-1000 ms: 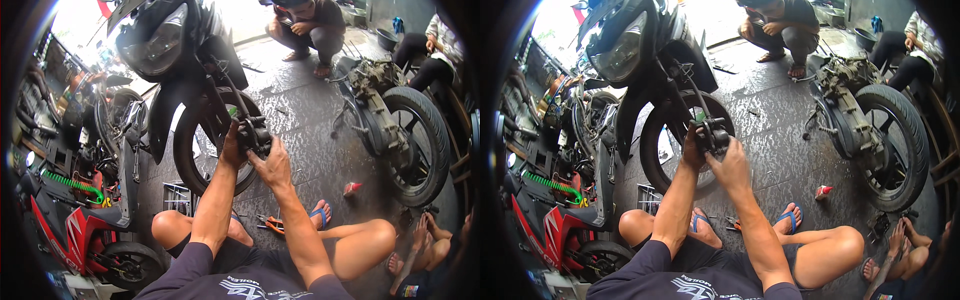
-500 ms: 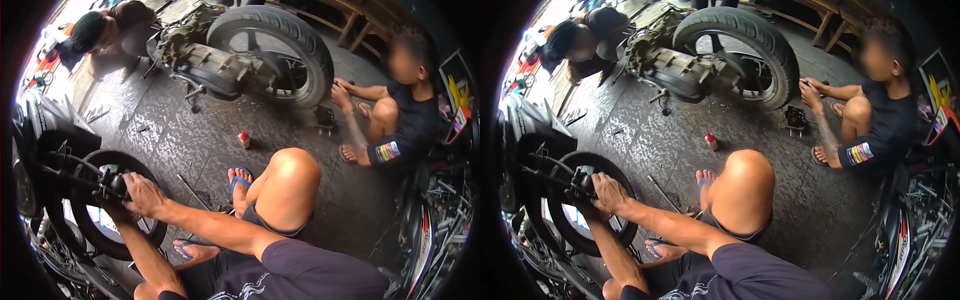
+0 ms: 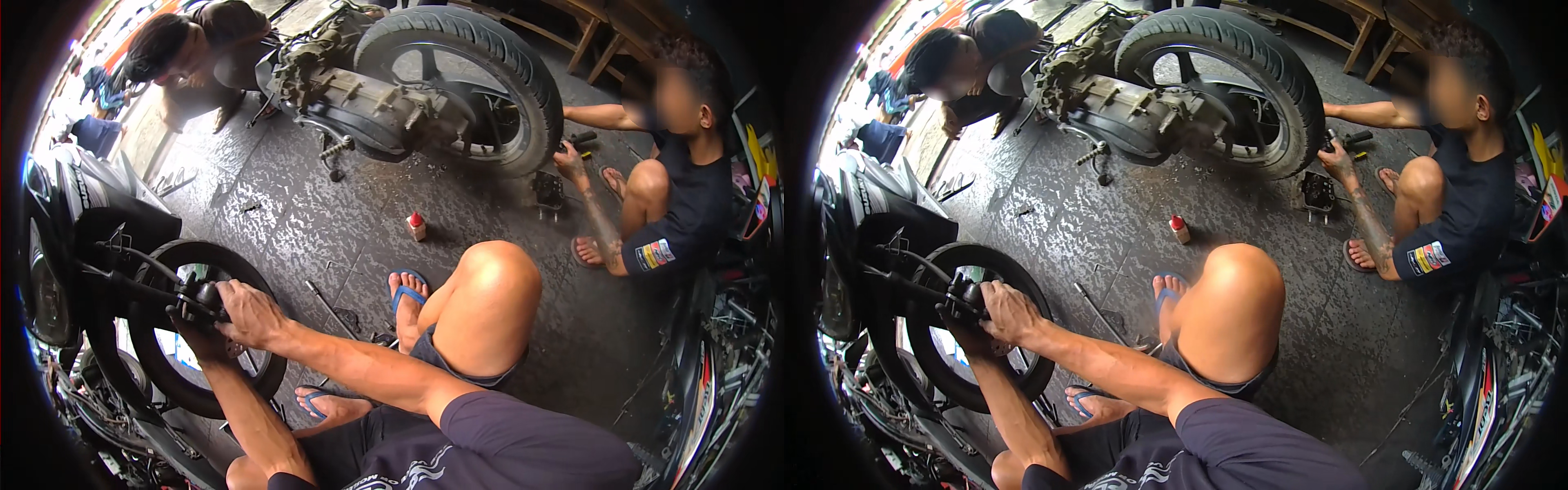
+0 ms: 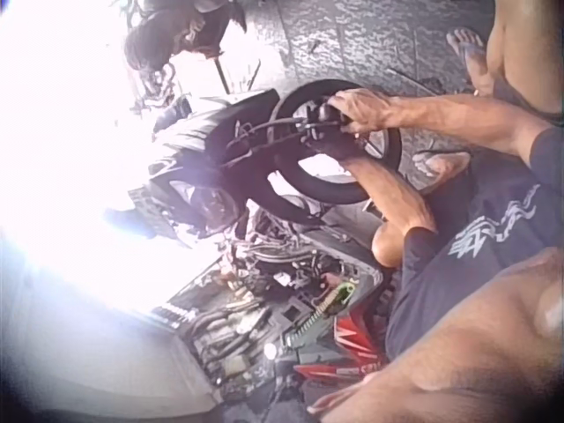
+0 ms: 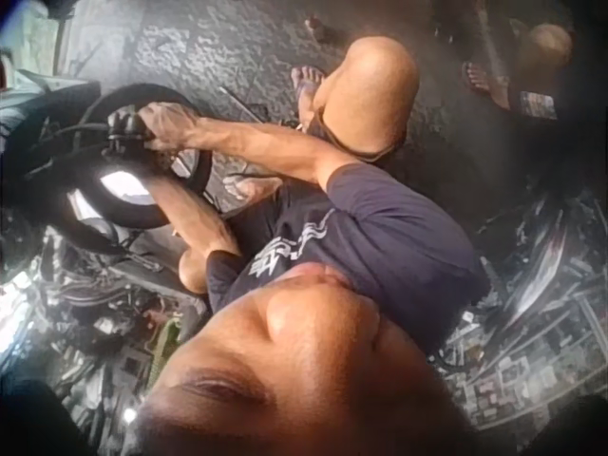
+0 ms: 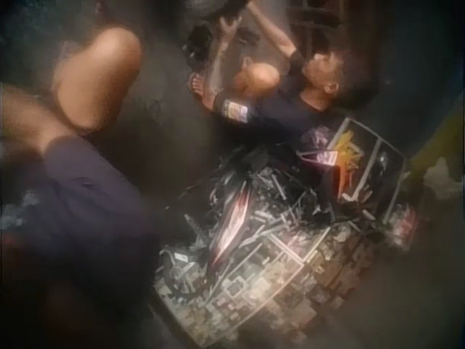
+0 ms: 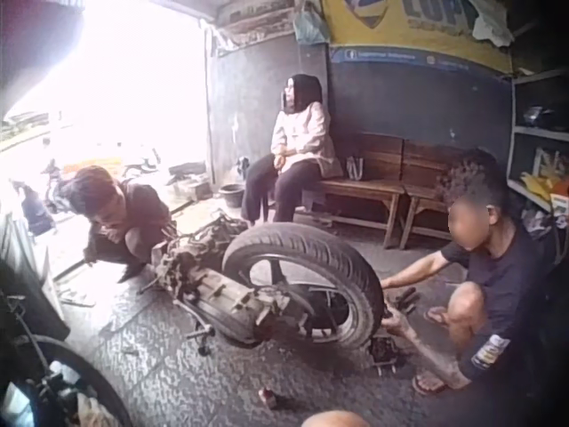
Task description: The person removes a brake caliper from a motorcycle, cleans the components by hand, and then reattaches the caliper to the fork using a T-handle wrench.
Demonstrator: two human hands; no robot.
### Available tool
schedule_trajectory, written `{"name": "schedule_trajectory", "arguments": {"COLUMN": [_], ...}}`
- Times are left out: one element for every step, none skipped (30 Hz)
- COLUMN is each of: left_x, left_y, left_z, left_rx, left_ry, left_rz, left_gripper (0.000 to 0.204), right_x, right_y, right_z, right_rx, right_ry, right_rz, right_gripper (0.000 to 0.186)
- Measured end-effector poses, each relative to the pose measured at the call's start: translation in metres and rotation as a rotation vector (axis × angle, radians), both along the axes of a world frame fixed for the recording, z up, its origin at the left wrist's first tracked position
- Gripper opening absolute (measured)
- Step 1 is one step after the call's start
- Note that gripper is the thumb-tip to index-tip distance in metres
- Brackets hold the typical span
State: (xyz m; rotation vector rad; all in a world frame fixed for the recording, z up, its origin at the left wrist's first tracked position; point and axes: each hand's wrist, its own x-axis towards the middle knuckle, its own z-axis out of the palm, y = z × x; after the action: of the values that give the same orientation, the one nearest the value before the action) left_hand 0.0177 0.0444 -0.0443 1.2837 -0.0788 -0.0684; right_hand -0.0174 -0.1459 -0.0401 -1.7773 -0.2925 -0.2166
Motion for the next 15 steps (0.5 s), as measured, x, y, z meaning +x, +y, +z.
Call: {"name": "schedule_trajectory", "arguments": {"left_x": [-0.001,-0.002,-0.005,-0.010,-0.009,-0.008,-0.004,-0.002,-0.001,-0.004,-0.004,-0.002,-0.006,-0.011,-0.013], "left_y": [-0.001,-0.003,-0.012,-0.019,0.004,0.008,0.006,0.006,-0.012,-0.016,-0.023,-0.025,-0.028,-0.025,-0.027], "left_z": [-0.001,-0.003,0.001,0.005,-0.002,-0.008,-0.013,-0.015,0.000,0.009,0.014,0.018,0.015,0.017,0.018], "left_rx": [-0.085,-0.105,-0.123,-0.204,-0.127,-0.143,-0.162,-0.176,-0.200,-0.309,-0.423,-0.407,-0.414,-0.413,-0.426], "left_ry": [0.010,0.004,-0.004,0.006,-0.007,0.012,0.030,0.048,0.039,0.008,-0.014,-0.006,0.030,0.044,0.062], "left_rz": [0.032,0.043,0.058,0.009,0.141,0.159,0.165,0.175,0.089,0.013,-0.072,-0.109,-0.023,-0.027,-0.050], "left_gripper": [0.079,0.080,0.081,0.072,0.065,0.064,0.063,0.063,0.070,0.072,0.074,0.076,0.076,0.077,0.078], "right_x": [0.000,0.000,0.001,0.003,-0.001,0.001,0.004,0.005,0.006,0.003,0.004,0.003,0.001,-0.001,-0.003], "right_y": [-0.001,-0.003,-0.003,0.000,0.005,0.003,0.003,0.001,-0.004,-0.004,-0.006,-0.008,-0.008,-0.004,-0.005], "right_z": [0.001,0.001,0.002,-0.001,0.011,0.012,0.004,0.003,0.003,0.008,0.012,0.016,0.018,0.018,0.017], "right_rx": [-0.006,-0.013,-0.017,-0.046,-0.074,-0.089,-0.095,-0.071,-0.099,-0.071,-0.058,-0.061,-0.074,-0.067,-0.071], "right_ry": [-0.003,-0.005,-0.009,-0.013,0.004,0.001,-0.102,-0.103,-0.074,-0.069,-0.059,0.000,0.072,0.061,0.053], "right_rz": [-0.003,-0.003,0.002,-0.008,0.017,0.045,-0.011,-0.004,0.001,0.008,-0.003,0.029,0.056,0.075,0.076], "right_gripper": [0.060,0.060,0.060,0.059,0.058,0.056,0.049,0.053,0.058,0.059,0.061,0.062,0.063,0.063,0.063]}}
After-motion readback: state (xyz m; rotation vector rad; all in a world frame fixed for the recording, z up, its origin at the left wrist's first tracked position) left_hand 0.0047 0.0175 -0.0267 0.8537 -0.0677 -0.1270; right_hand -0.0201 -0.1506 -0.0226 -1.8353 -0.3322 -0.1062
